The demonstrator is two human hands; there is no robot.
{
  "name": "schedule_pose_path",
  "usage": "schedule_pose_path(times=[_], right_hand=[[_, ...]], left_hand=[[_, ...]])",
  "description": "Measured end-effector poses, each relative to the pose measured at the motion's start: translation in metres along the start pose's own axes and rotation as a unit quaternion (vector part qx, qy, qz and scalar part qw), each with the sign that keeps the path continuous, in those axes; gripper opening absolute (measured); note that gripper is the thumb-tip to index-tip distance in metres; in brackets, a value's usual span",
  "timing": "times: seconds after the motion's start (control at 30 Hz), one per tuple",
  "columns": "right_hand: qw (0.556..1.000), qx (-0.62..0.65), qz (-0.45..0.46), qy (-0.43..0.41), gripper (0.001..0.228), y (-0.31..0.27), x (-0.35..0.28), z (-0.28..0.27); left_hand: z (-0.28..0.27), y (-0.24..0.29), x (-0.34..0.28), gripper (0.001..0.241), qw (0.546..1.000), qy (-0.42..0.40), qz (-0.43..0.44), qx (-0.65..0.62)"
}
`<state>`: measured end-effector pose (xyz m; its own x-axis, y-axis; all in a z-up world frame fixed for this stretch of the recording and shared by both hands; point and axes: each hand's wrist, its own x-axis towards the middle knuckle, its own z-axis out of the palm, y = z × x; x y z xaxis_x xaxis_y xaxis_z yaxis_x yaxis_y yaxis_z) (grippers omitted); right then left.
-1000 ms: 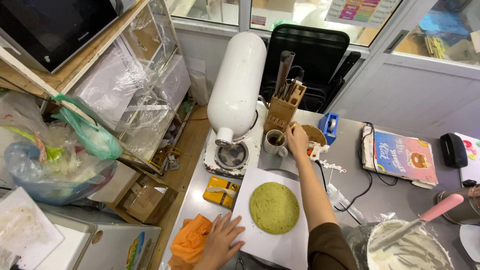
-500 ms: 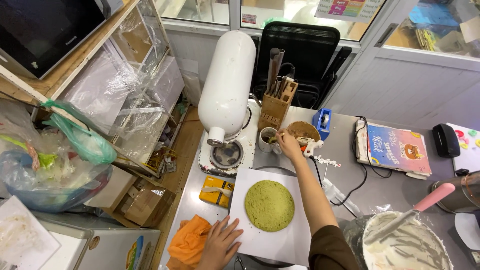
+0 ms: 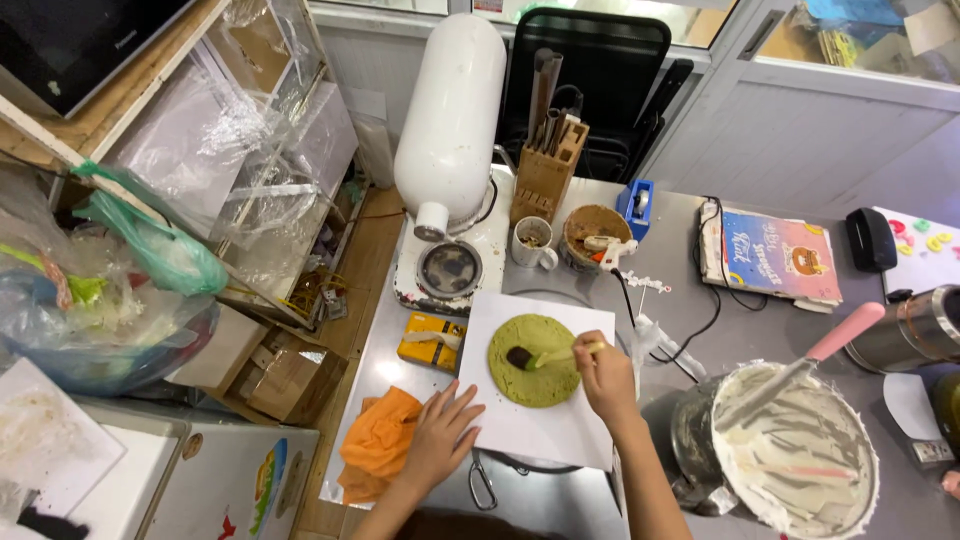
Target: Preparing a cake base by unpacking components and applying a layer of cream.
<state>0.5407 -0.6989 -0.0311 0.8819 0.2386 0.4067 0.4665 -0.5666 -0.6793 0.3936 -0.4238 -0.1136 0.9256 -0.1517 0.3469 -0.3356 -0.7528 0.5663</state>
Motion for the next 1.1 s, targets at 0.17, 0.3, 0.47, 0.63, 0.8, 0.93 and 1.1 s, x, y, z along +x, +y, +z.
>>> schedule_pose_path(times=[0.17, 0.3, 0.47, 0.63, 0.8, 0.93, 1.1], right_hand=[[0.999, 0.026, 0.011, 0.036, 0.027, 0.001, -0.045, -0.017], [0.999, -0.020, 0.037, -0.003, 0.027, 0.000, -0.051, -0.025], [0.995, -0.044, 0.075, 0.046, 0.026, -0.002, -0.010, -0.016], [0.995, -0.063, 0.079, 0.006, 0.025, -0.009, 0.026, -0.010], [0.980, -0.183, 0.052, 0.053, 0.026, -0.009, 0.015, -0.017], [0.990, -0.110, 0.081, 0.025, 0.026, -0.010, -0.002, -0.021], [0.995, -0.095, -0.036, -0.009, 0.026, -0.010, -0.025, -0.002]], left_hand=[[0.004, -0.002, -0.002, 0.031, 1.000, 0.001, 0.003, 0.002], [0.008, -0.003, -0.005, 0.031, 1.000, 0.009, 0.002, 0.005], [0.008, -0.006, -0.002, 0.031, 1.000, 0.013, 0.004, 0.008], [0.010, -0.007, -0.002, 0.031, 1.000, 0.011, 0.007, 0.011], [0.014, -0.007, -0.003, 0.029, 1.000, 0.019, -0.004, 0.015], [0.016, -0.008, -0.005, 0.030, 1.000, 0.025, -0.002, 0.014], [0.020, -0.010, -0.007, 0.030, 0.999, 0.028, 0.002, 0.018]])
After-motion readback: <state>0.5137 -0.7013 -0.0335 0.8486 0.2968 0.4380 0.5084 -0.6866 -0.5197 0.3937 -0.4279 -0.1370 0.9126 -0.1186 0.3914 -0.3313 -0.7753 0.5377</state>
